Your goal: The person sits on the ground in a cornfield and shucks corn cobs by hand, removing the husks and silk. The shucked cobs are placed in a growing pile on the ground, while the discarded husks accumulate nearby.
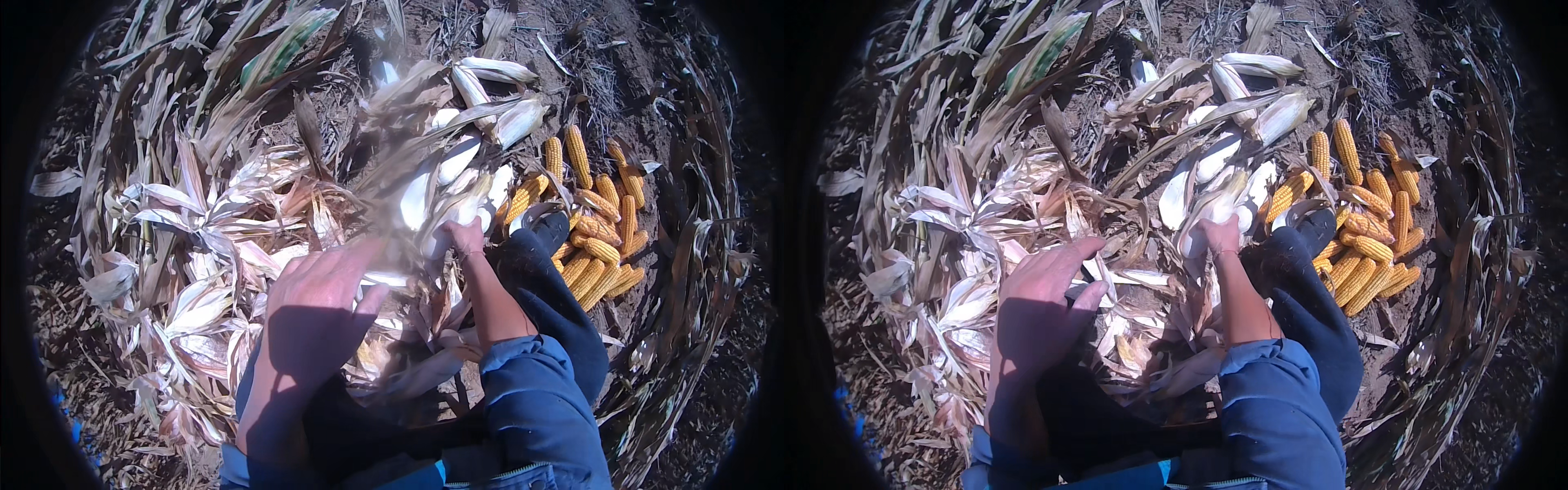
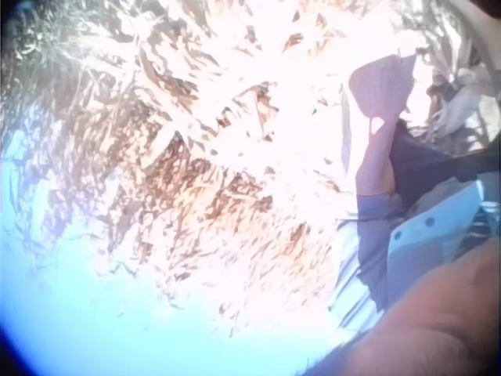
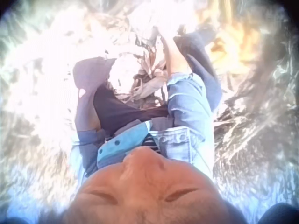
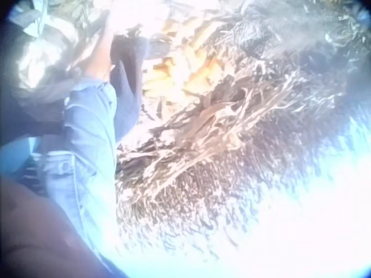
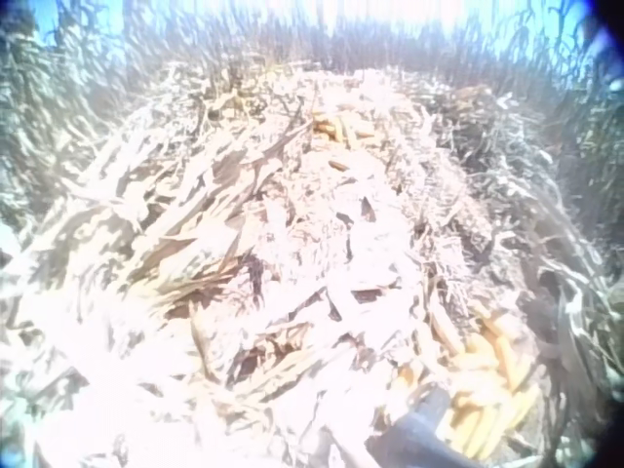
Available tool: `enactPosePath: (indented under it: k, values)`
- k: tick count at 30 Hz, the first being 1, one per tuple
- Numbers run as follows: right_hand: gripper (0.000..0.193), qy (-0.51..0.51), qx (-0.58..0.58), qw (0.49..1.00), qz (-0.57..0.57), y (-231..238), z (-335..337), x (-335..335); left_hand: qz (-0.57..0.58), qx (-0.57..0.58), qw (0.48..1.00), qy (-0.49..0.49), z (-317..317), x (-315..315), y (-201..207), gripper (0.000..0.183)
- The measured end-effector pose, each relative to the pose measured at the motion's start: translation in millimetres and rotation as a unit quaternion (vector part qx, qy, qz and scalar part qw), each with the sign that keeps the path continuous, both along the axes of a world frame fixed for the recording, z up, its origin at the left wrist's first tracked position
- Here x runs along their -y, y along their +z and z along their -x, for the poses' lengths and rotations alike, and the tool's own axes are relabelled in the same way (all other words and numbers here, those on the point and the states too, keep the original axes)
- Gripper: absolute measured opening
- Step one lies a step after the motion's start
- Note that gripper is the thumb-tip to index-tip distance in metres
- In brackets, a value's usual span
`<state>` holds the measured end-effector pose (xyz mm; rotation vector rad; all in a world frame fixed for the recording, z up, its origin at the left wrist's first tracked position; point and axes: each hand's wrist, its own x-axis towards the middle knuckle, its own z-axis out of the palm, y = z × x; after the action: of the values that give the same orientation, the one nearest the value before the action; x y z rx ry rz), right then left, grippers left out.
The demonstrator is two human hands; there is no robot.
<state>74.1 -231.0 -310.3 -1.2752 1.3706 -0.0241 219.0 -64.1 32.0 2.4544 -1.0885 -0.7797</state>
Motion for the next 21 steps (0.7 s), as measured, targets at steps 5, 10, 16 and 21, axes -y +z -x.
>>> enactPosePath:
  k: [5,10,16,21]
  values:
    - [0.053,-0.001,0.232,0.957,-0.174,112,-41,-3,0.095,0.034,0.995,0.023,0,8,-7,0.045]
    - [0.063,0.135,0.375,0.905,-0.15,255,-63,8,0.129,-0.071,0.987,0.062,5,24,3,0.081]
    - [0.064,0.172,0.383,0.891,-0.169,325,-20,13,0.275,-0.234,0.929,0.08,19,33,9,0.095]
    - [0.046,0.228,0.323,0.918,-0.046,321,-15,29,0.212,-0.069,0.975,0.01,31,38,0,0.094]
